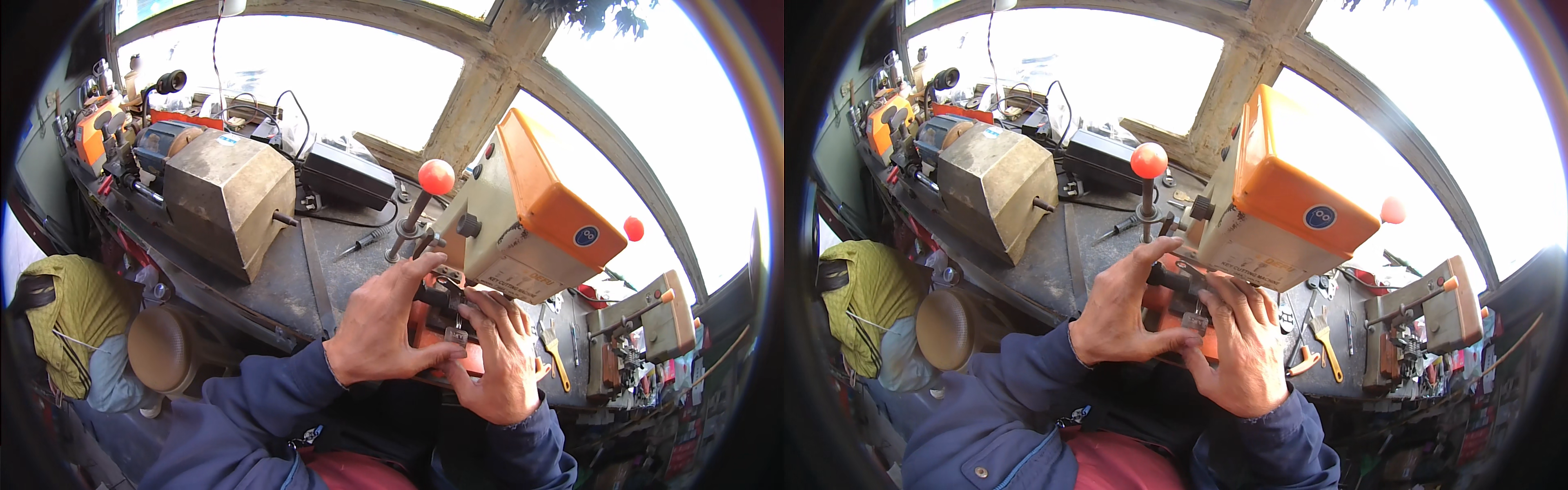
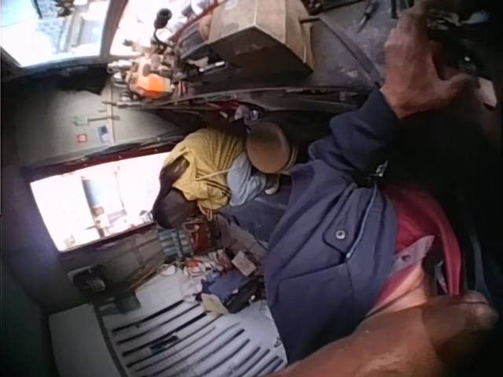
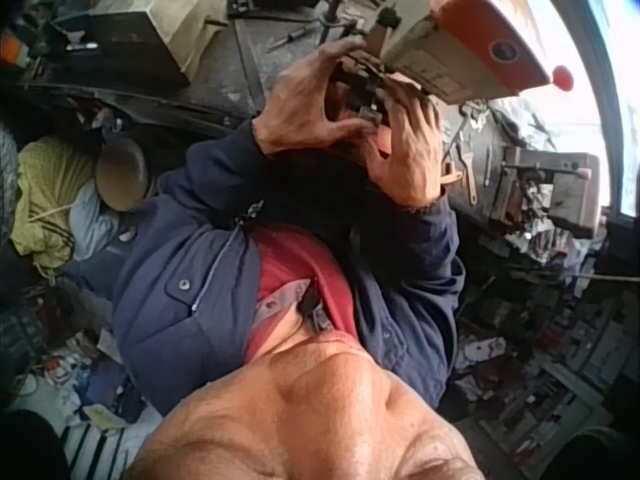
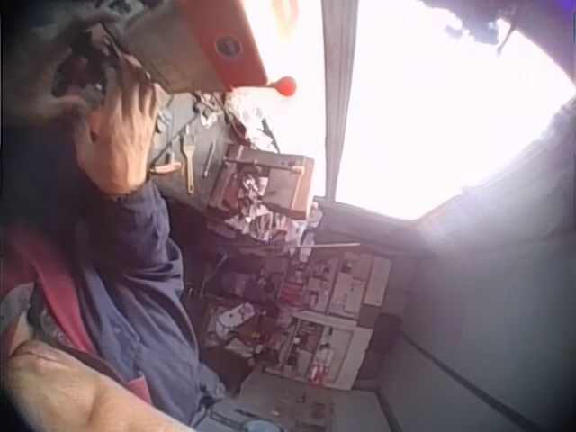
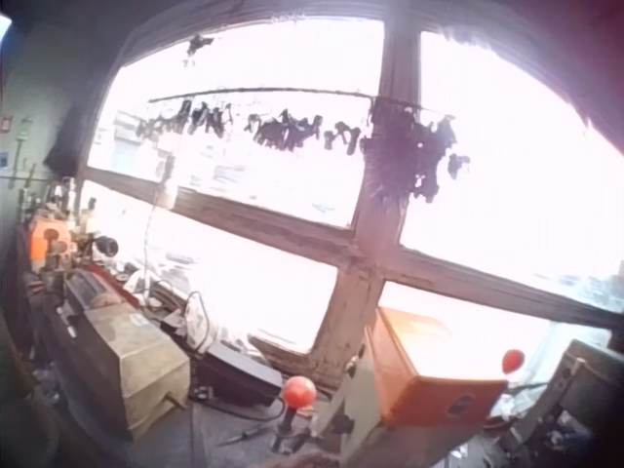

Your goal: The person secures a key and a blank into a key-cutting machine, then operates the machine to duplicate the key. They repeatedly adjust the keys and machine levers to align and cut the blank, then remove the finished key.

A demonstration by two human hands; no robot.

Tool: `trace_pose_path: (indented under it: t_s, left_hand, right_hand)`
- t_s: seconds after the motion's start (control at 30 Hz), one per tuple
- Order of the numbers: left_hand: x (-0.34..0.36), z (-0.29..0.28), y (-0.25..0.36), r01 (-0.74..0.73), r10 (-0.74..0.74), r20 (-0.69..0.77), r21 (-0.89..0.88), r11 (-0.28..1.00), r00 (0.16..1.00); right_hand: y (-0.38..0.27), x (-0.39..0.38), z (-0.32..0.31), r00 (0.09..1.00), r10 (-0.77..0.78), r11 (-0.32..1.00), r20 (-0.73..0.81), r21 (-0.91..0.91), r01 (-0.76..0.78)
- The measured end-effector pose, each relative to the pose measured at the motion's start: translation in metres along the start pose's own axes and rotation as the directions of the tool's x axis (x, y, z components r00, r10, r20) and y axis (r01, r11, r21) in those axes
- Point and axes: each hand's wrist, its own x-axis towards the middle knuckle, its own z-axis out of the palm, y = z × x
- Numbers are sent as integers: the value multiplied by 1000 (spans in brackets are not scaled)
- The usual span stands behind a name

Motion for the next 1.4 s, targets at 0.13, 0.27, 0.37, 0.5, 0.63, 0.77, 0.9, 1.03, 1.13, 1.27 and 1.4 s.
trace_pose_path:
  t_s: [0.13, 0.27, 0.37, 0.5, 0.63, 0.77, 0.9, 1.03, 1.13, 1.27, 1.4]
  left_hand:
    - [-1, 0, -1, 3, -4, 14, 22, 1000, 1000]
    - [-1, 0, 0, 8, -9, 25, 40, 999, 1000]
    - [-2, -1, 0, 3, -4, 21, 77, 997, 1000]
    - [-4, -1, -1, 6, -7, 14, 55, 998, 1000]
    - [0, -2, -2, -2, 2, 8, 25, 1000, 1000]
    - [-1, -13, -10, 106, -100, 46, -162, 981, 994]
    - [3, -14, -32, 293, -293, 43, -287, 912, 955]
    - [17, -13, -46, 520, -458, 308, -160, 839, 834]
    - [29, -15, -42, 779, -600, 528, -221, 586, 601]
    - [32, -26, -31, 825, -575, 602, -305, 476, 555]
    - [31, -27, -31, 834, -544, 635, -369, 410, 549]
  right_hand:
    - [0, -1, 0, 1000, 21, 1000, 5, 13, -21]
    - [1, 0, 2, 1000, 9, 1000, -8, -3, -9]
    - [1, 0, 4, 1000, 11, 1000, -18, -10, -11]
    - [-1, 3, 4, 999, 20, 1000, -28, -17, -20]
    - [-4, 6, 2, 999, 36, 999, -31, -17, -36]
    - [-5, 1, 3, 997, 74, 997, -19, -30, -74]
    - [-1, -2, 4, 996, 89, 995, 9, -40, -89]
    - [0, -2, 1, 994, 92, 990, 57, -113, -85]
    - [-5, 0, -2, 995, -102, 955, -6, -282, 96]
    - [-16, 0, -9, 996, -93, 961, 11, -262, 93]
    - [-20, 2, -9, 994, -110, 955, 16, -274, 110]
